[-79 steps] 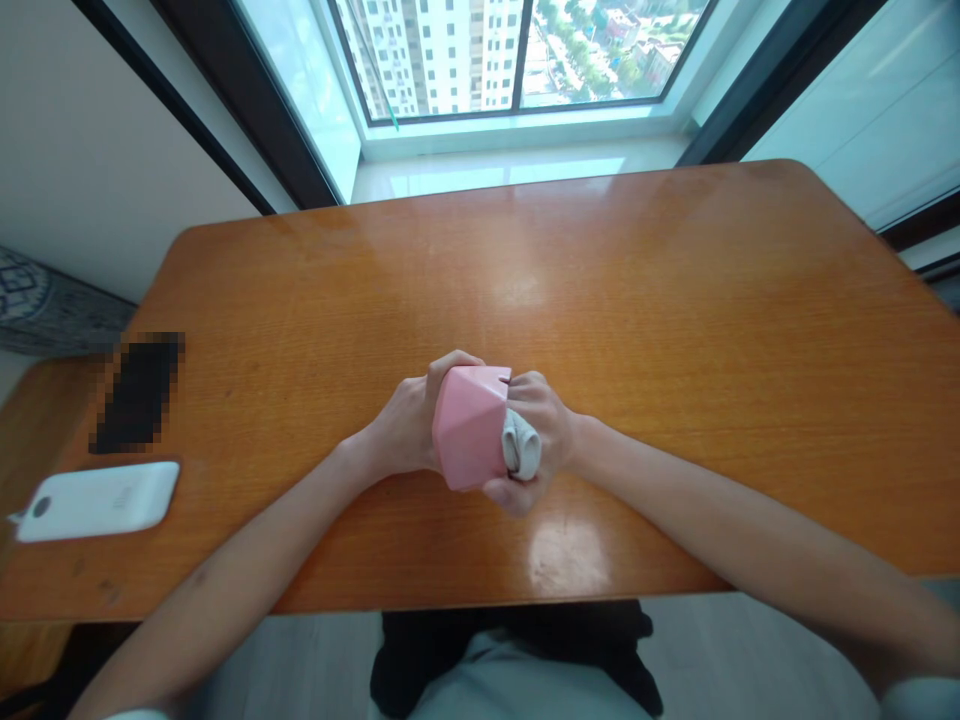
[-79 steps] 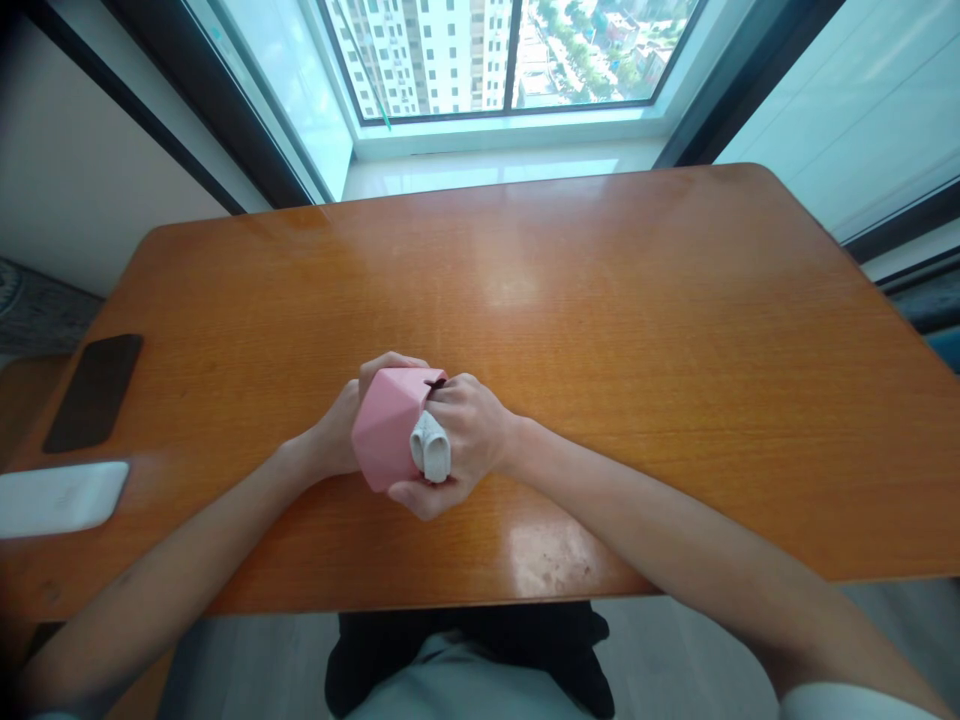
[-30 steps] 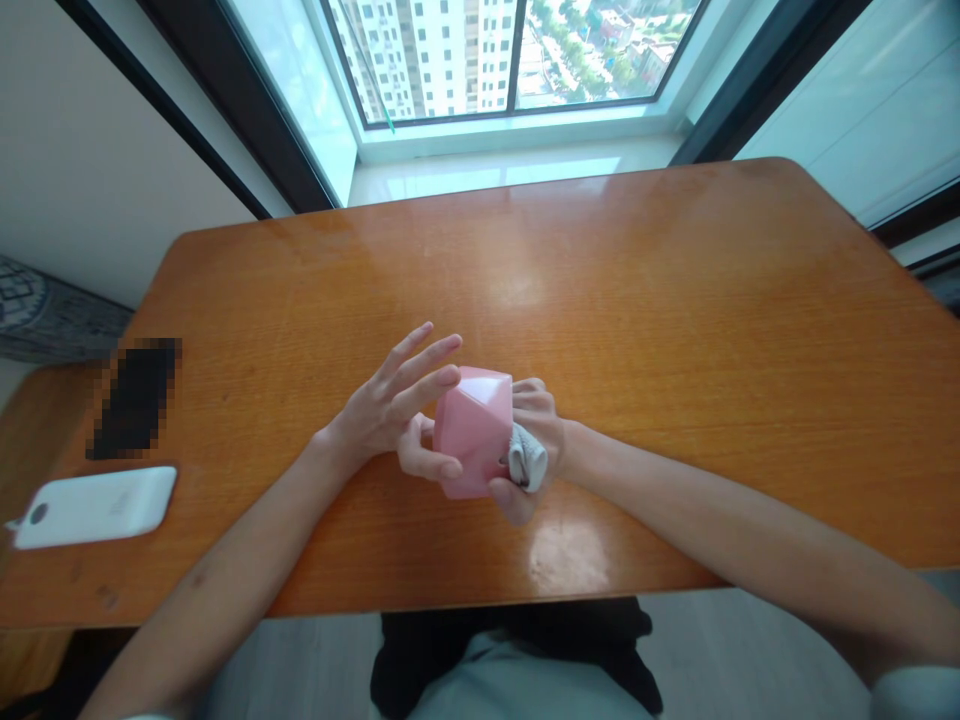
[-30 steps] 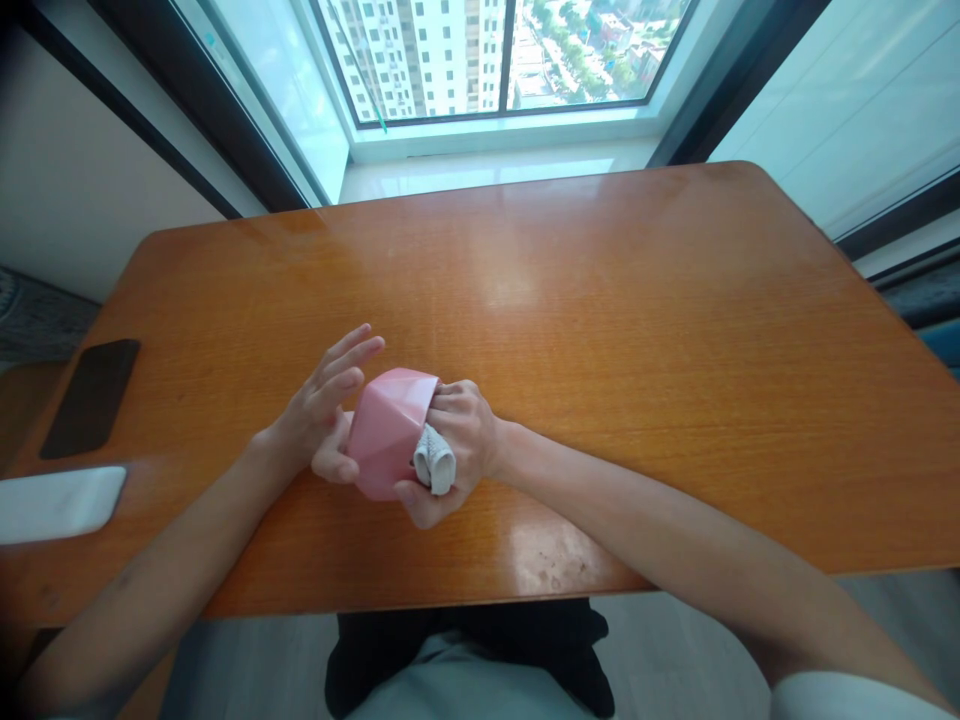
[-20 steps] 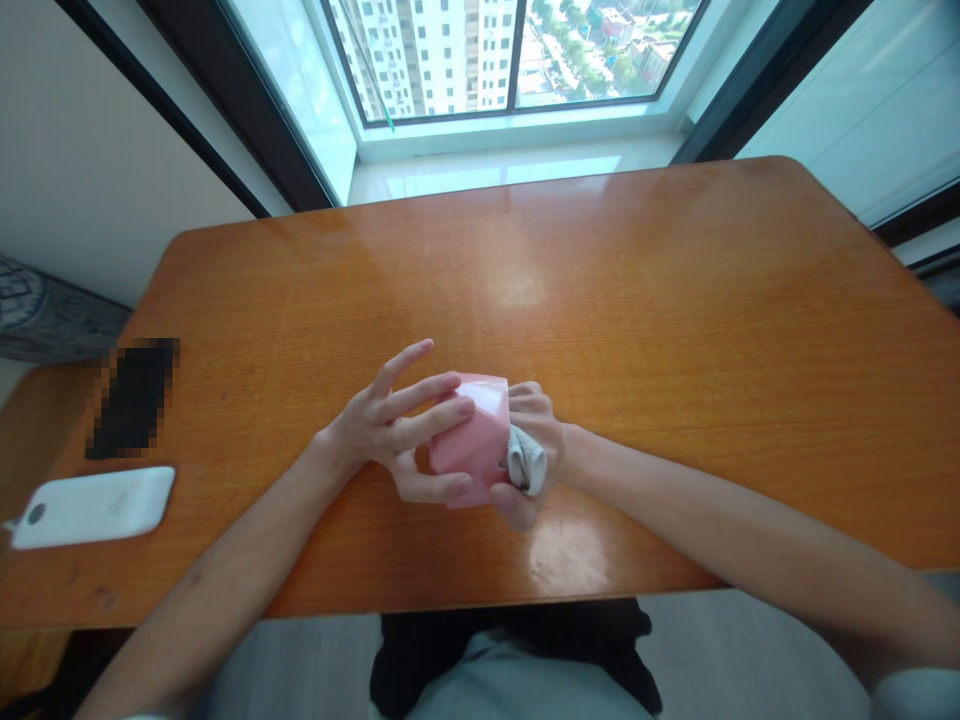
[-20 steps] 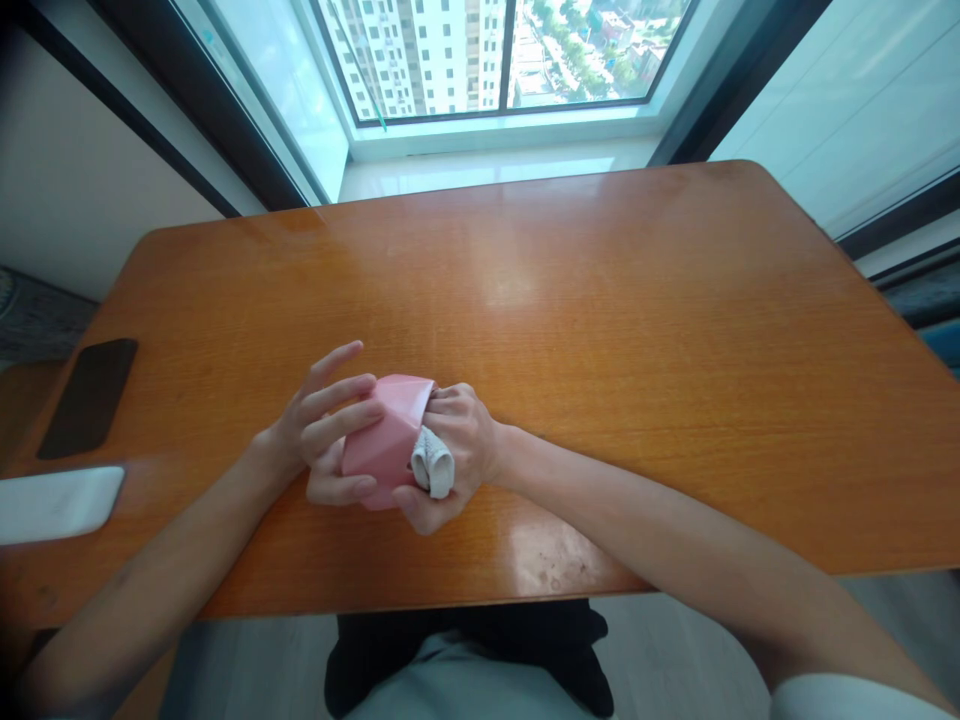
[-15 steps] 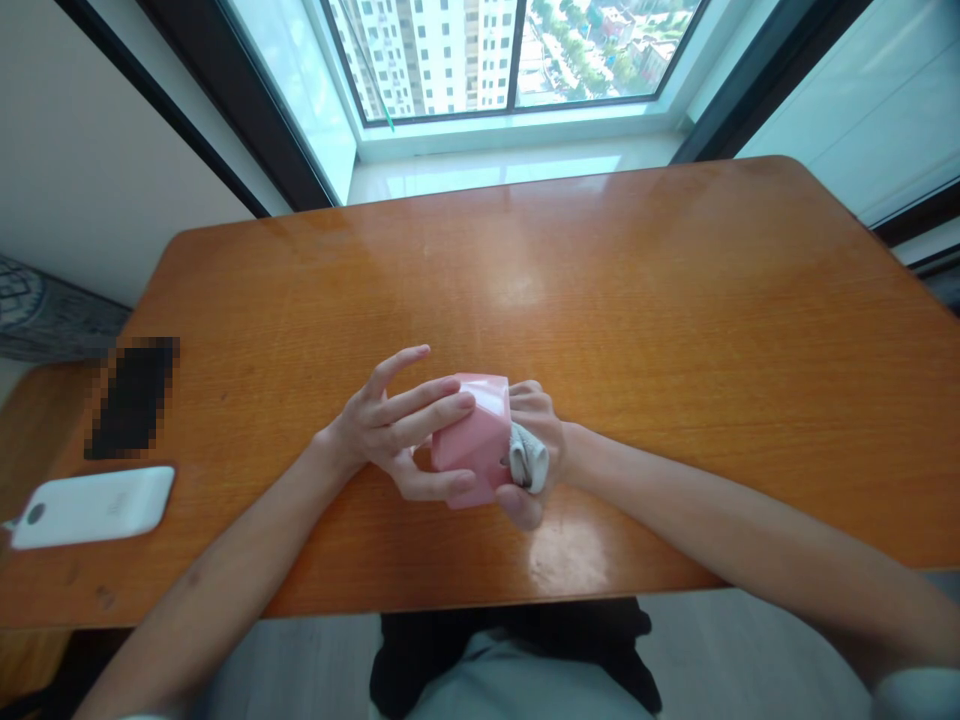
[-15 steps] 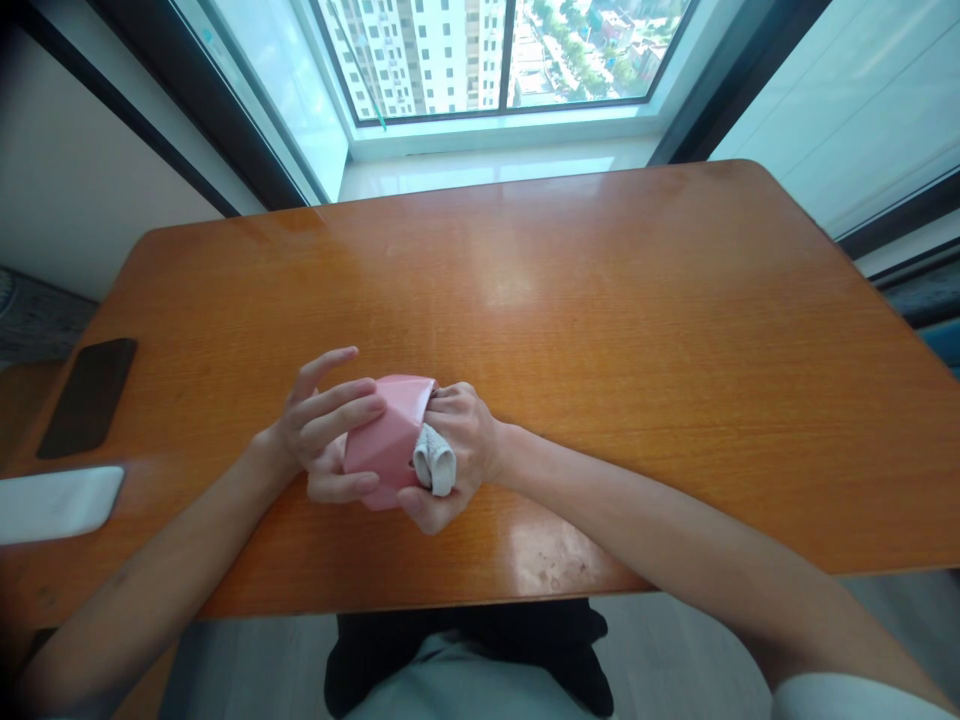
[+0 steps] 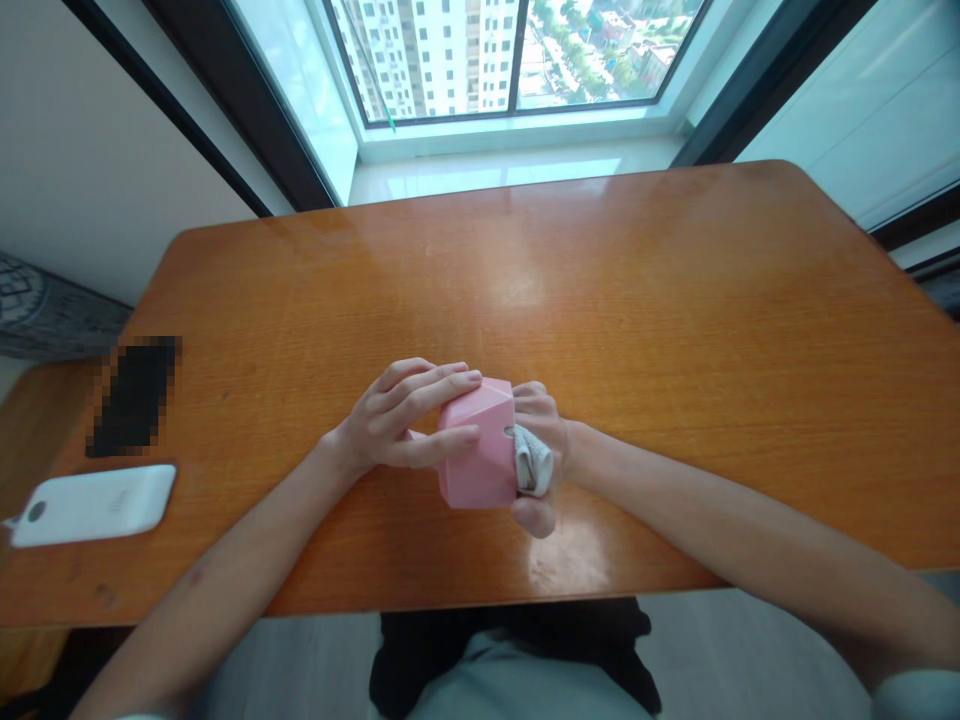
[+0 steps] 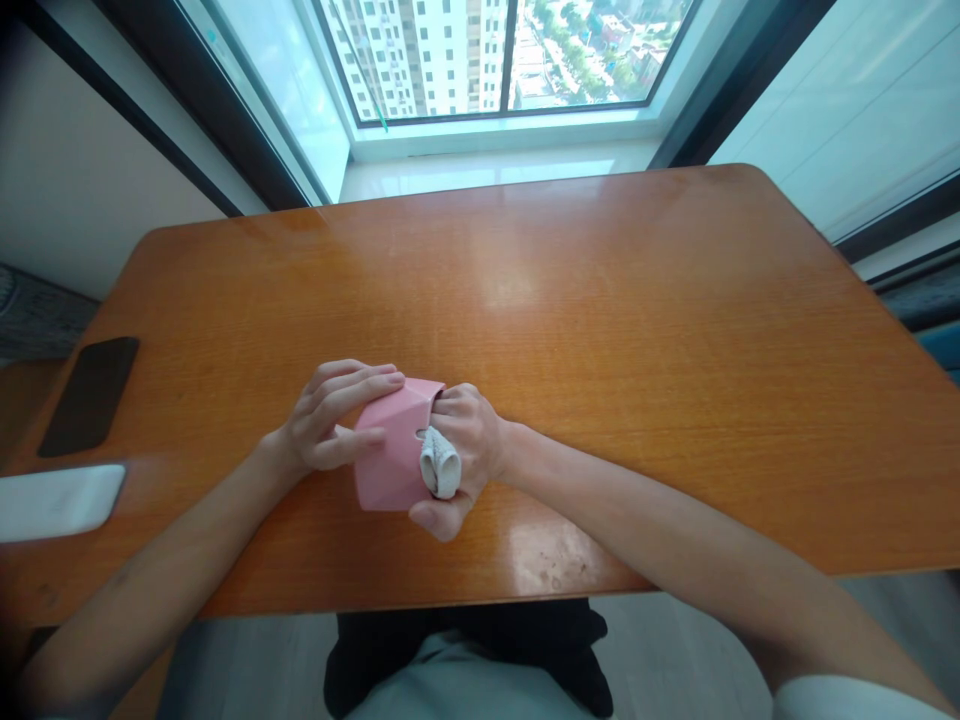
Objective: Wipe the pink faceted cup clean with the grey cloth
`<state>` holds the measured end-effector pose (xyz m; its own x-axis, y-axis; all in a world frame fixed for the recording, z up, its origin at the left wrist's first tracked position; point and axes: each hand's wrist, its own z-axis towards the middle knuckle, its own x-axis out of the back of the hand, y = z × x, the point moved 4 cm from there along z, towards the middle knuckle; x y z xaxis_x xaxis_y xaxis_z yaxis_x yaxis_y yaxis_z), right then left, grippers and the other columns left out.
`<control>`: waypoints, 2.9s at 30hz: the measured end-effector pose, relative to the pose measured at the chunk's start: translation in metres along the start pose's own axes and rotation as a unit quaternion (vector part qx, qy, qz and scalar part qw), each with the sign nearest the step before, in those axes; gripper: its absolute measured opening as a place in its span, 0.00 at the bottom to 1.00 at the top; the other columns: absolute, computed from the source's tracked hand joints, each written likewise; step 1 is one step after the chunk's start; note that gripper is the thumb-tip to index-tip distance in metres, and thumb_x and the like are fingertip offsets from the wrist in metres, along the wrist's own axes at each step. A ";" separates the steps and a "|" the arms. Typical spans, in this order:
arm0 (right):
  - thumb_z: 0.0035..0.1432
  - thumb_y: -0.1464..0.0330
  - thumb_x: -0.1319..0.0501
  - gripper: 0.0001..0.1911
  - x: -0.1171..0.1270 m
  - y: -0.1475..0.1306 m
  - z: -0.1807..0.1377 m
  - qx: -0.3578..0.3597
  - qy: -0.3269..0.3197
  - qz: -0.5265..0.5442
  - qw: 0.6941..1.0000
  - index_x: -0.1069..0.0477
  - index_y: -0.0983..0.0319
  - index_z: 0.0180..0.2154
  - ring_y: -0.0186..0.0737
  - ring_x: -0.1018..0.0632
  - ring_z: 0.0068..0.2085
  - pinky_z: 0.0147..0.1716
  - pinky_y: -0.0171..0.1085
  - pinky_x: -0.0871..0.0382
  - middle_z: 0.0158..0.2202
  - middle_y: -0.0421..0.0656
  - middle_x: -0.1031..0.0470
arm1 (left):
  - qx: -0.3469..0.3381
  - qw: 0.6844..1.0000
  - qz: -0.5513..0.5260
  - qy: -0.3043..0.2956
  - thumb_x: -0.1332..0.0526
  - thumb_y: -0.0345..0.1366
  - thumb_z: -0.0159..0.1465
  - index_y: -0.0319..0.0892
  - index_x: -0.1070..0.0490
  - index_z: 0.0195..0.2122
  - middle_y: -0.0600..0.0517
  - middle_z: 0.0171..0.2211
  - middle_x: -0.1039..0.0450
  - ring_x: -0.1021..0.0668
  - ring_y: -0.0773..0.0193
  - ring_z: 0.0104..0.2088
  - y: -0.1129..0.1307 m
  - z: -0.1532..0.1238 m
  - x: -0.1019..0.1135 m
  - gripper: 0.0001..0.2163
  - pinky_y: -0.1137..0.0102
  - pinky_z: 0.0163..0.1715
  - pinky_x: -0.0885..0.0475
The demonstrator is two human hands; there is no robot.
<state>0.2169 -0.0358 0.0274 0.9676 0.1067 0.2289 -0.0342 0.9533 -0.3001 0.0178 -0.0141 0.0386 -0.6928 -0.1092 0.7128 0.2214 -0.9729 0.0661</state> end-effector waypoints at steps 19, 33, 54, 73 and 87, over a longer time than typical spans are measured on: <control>0.63 0.49 0.45 0.21 0.005 -0.005 0.014 -0.006 0.005 -0.009 1.000 0.41 0.53 0.24 0.36 0.39 0.18 0.16 0.41 0.45 0.20 0.34 0.44 | 0.134 0.986 -0.097 0.010 0.23 0.69 0.50 0.46 0.35 0.71 0.43 0.50 0.13 0.12 0.43 0.47 0.002 0.016 -0.011 0.53 0.44 0.61 0.20; 0.63 0.52 0.44 0.20 0.006 -0.003 0.012 -0.005 -0.028 -0.035 0.999 0.39 0.54 0.24 0.35 0.39 0.19 0.15 0.38 0.42 0.20 0.35 0.41 | 0.169 0.976 -0.139 -0.007 0.23 0.68 0.45 0.47 0.37 0.71 0.45 0.52 0.17 0.15 0.42 0.48 -0.001 0.013 -0.020 0.56 0.43 0.58 0.19; 0.62 0.58 0.45 0.15 0.004 0.000 0.008 0.006 -0.067 -0.060 0.996 0.39 0.54 0.24 0.37 0.36 0.21 0.19 0.38 0.39 0.21 0.36 0.39 | 0.180 0.970 -0.165 -0.022 0.21 0.66 0.42 0.48 0.39 0.73 0.43 0.55 0.18 0.15 0.40 0.49 -0.005 0.004 -0.025 0.60 0.46 0.51 0.15; 0.61 0.67 0.42 0.16 0.006 0.010 0.020 -0.078 -0.023 -0.059 0.995 0.47 0.54 0.25 0.33 0.43 0.17 0.19 0.37 0.47 0.18 0.32 0.45 | 0.181 0.953 -0.242 0.002 0.22 0.67 0.52 0.52 0.48 0.79 0.33 0.77 0.38 0.31 0.29 0.76 -0.011 0.004 -0.029 0.59 0.34 0.72 0.29; 0.69 0.68 0.42 0.23 0.014 0.020 0.025 -0.204 -0.052 -0.040 0.977 0.49 0.56 0.23 0.27 0.46 0.17 0.18 0.34 0.54 0.18 0.31 0.50 | 0.154 0.970 -0.184 0.037 0.14 0.51 0.54 0.53 0.48 0.78 0.33 0.75 0.40 0.28 0.37 0.74 -0.003 0.012 -0.029 0.58 0.40 0.68 0.21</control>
<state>0.2238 -0.0083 0.0475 0.9320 0.0845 0.3525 0.1633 0.7703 -0.6165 0.0456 -0.0056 0.0264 -0.8082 0.2087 0.5506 0.1363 -0.8434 0.5198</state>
